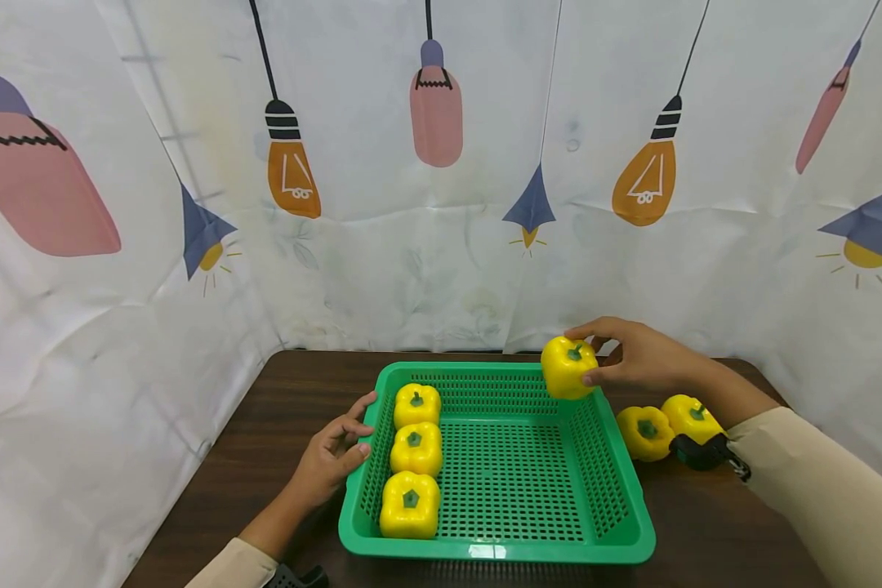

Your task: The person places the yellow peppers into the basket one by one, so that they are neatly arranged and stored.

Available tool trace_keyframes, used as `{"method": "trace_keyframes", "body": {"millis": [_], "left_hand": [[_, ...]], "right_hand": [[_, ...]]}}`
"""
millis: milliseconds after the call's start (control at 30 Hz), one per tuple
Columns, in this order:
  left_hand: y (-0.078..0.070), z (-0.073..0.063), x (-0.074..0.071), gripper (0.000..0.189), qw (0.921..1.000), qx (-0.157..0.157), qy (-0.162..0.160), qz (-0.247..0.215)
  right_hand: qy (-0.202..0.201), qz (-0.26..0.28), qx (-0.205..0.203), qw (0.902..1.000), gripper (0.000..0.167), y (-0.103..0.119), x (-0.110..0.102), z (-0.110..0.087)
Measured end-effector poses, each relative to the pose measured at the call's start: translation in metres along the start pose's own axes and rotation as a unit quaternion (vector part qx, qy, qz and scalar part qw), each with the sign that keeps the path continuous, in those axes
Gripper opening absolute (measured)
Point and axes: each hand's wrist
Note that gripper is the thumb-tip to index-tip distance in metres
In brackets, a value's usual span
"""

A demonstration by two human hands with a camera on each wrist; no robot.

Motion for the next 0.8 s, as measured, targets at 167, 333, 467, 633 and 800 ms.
{"method": "trace_keyframes", "body": {"millis": [167,333,467,633,800], "left_hand": [[0.001,0.000,0.000,0.023,1.0000,-0.001,0.000,0.003],[0.000,0.000,0.001,0.023,1.0000,-0.001,0.000,0.002],[0.001,0.000,0.001,0.024,1.0000,0.001,0.000,0.001],[0.004,-0.002,0.000,0.023,1.0000,-0.009,-0.003,0.001],[0.005,-0.003,-0.002,0.020,0.9996,-0.026,-0.007,-0.005]], "right_hand": [[0.008,0.014,-0.003,0.9999,0.061,0.003,0.004,0.005],[0.014,0.040,-0.008,0.9991,0.061,0.004,0.009,0.011],[0.016,0.050,-0.013,0.9985,0.063,0.005,0.013,0.016],[0.017,0.053,-0.021,0.9983,0.063,0.006,0.017,0.020],[0.021,0.062,-0.009,0.9978,0.062,0.007,0.022,0.025]]}}
Point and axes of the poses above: each hand's wrist, its own z-axis towards the middle knuckle, its own x-axis out of the palm, y = z × x, and after that the axes turned 1 degree about -z, right-handed
